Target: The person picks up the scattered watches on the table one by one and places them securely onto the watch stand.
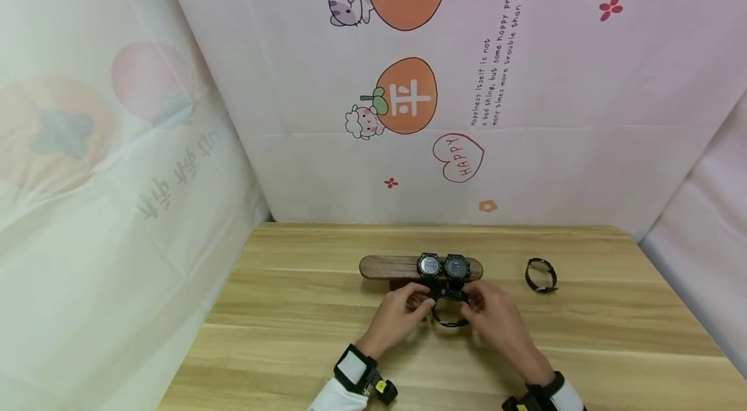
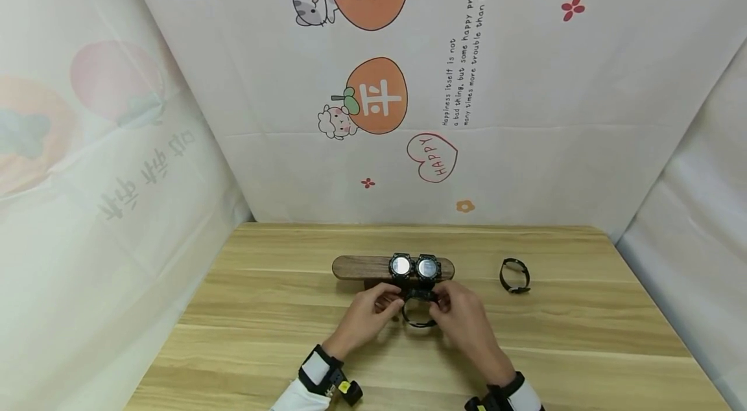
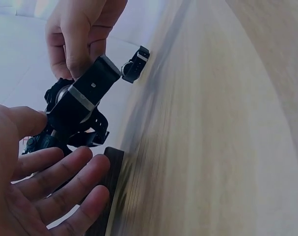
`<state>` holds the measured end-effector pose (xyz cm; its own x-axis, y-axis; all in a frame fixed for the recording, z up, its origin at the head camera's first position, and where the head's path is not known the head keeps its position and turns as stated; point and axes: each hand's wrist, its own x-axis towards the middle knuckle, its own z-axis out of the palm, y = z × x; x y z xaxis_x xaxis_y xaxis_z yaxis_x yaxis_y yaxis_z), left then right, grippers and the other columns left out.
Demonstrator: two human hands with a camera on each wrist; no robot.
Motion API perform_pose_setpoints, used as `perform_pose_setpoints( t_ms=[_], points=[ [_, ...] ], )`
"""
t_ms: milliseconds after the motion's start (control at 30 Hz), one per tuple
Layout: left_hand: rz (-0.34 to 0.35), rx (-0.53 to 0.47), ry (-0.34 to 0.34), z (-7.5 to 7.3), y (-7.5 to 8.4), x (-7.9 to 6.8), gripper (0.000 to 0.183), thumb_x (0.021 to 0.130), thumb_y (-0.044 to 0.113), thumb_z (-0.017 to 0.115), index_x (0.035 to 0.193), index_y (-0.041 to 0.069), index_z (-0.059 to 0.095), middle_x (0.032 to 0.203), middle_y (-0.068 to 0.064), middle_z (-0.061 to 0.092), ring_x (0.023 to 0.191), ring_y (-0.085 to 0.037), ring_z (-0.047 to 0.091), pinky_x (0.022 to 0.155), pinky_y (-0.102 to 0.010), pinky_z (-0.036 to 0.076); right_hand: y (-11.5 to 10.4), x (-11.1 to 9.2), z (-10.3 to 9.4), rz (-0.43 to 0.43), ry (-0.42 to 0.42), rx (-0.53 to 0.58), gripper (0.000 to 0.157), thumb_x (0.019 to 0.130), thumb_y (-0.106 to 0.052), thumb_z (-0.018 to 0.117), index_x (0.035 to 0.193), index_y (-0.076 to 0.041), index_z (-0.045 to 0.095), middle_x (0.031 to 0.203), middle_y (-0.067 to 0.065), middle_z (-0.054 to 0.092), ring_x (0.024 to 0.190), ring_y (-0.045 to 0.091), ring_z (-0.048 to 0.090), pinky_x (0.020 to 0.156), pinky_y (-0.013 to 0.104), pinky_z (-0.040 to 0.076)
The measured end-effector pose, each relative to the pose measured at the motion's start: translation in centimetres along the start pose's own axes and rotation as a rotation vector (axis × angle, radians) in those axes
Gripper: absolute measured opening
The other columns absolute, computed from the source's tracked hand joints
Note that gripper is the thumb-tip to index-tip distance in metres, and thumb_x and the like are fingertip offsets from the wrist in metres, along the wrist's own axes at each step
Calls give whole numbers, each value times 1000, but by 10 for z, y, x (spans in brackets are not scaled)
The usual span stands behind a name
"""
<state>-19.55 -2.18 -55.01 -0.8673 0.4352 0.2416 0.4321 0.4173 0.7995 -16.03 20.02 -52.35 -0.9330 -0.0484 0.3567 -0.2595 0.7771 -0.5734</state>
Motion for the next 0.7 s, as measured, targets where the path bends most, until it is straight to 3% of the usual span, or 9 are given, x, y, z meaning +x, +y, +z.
perform_pose_setpoints(
  t_ms=[700],
  points=[
    [6, -38, 2, -1, 0, 0, 40, 95, 55, 52, 121, 25, 60, 99, 12, 65, 85, -1, 61, 74, -21, 55, 0, 2, 9, -75, 1, 68, 30, 74, -2, 77, 100, -12, 65, 92, 2, 65, 79, 12, 63, 64, 21, 57]
  ],
)
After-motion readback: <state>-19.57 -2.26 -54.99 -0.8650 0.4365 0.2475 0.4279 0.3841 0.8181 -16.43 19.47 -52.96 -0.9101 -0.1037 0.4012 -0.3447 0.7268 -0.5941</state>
